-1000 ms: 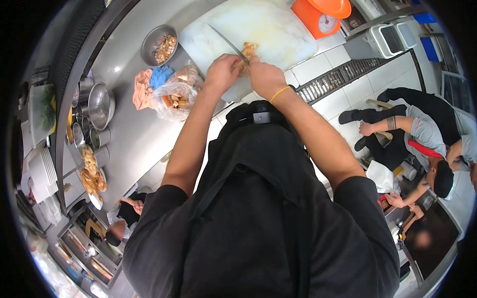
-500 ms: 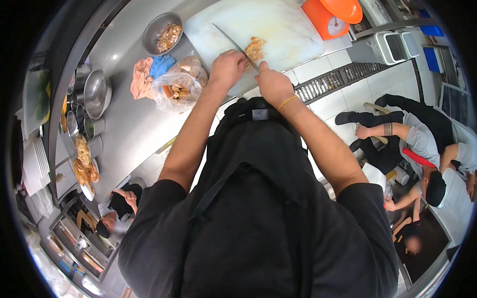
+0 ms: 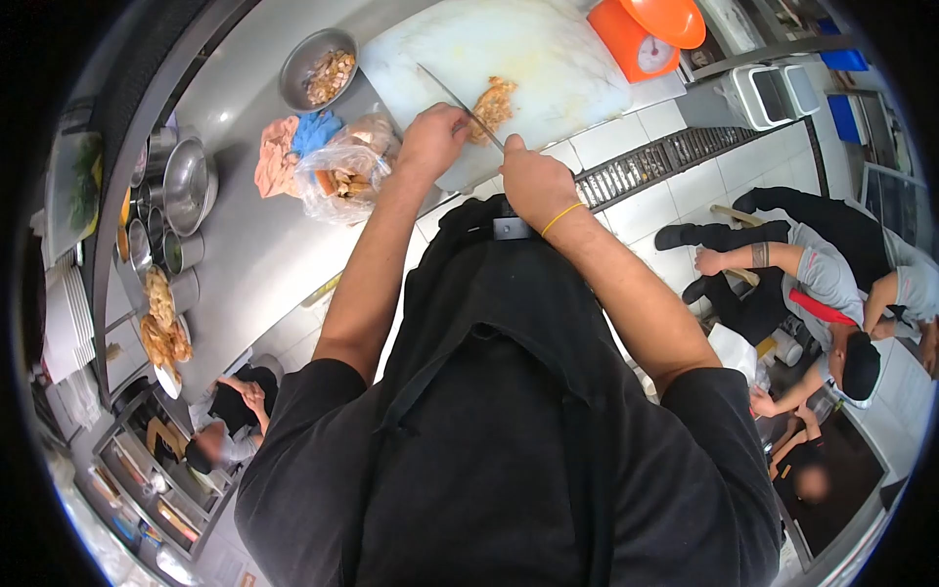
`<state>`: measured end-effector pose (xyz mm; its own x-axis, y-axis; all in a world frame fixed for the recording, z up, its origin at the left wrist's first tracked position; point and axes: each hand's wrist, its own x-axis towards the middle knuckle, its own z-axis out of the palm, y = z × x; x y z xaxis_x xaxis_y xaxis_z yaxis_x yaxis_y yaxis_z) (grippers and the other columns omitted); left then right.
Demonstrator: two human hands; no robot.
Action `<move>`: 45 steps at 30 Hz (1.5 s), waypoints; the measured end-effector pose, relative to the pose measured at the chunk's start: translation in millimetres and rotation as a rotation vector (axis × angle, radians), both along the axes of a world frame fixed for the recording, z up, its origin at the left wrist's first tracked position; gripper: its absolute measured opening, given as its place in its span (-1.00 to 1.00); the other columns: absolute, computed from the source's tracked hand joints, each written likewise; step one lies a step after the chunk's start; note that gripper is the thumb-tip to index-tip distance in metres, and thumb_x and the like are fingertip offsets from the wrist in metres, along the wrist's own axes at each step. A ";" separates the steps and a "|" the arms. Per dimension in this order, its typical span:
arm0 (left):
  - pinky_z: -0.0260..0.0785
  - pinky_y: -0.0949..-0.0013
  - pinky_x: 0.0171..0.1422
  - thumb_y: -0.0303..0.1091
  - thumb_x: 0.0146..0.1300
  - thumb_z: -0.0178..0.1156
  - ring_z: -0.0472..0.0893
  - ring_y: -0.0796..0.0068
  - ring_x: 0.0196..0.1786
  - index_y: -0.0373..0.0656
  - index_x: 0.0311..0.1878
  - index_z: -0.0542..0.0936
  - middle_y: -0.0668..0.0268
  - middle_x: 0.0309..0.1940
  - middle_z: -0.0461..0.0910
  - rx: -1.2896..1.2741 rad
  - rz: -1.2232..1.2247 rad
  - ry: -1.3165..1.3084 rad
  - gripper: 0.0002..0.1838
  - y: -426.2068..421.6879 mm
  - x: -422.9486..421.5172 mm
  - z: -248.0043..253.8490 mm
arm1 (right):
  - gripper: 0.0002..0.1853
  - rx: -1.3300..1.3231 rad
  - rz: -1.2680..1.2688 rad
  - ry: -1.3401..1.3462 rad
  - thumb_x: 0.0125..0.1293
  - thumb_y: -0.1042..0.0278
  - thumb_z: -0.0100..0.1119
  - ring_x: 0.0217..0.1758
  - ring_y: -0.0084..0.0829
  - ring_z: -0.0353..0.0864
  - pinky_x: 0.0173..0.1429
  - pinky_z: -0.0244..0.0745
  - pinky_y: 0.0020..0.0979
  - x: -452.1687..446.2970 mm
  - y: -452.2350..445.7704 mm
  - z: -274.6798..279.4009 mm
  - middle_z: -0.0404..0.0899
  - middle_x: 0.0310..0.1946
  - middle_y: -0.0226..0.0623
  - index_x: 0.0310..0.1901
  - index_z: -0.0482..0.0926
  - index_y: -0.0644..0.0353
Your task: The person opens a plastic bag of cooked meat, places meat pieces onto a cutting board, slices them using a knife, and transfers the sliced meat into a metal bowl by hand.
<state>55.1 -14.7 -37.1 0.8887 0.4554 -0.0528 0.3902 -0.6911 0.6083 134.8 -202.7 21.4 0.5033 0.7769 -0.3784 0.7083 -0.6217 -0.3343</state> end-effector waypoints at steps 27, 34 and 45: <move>0.55 0.01 0.26 -0.40 0.29 0.39 0.67 -0.02 0.14 -0.16 -0.01 0.73 0.14 0.00 0.70 0.051 -0.090 0.067 -0.78 -9.1 -18.0 12.2 | -0.63 0.024 0.007 0.103 0.55 0.19 0.16 -0.06 0.21 0.79 0.06 0.66 0.10 4.1 18.0 11.3 0.76 -0.21 0.19 0.07 0.42 0.39; 0.58 -0.01 0.13 -0.36 0.29 0.40 0.71 -0.02 0.02 -0.15 -0.13 0.73 0.14 -0.13 0.70 0.068 -0.022 0.049 -0.86 -13.0 -19.9 4.7 | -0.66 0.019 -0.006 0.133 0.56 0.23 0.13 -0.10 0.21 0.79 0.02 0.67 0.09 -17.2 15.6 0.4 0.76 -0.26 0.18 0.04 0.40 0.41; 0.56 -0.03 0.08 -0.42 0.27 0.38 0.71 -0.02 -0.04 -0.16 -0.21 0.67 0.13 -0.17 0.70 0.023 0.084 -0.043 -0.92 -18.4 -16.9 -0.3 | -0.63 0.162 -0.119 0.141 0.56 0.12 0.17 -0.10 0.25 0.77 -0.02 0.62 0.20 9.7 12.3 -5.6 0.75 -0.22 0.19 0.06 0.44 0.32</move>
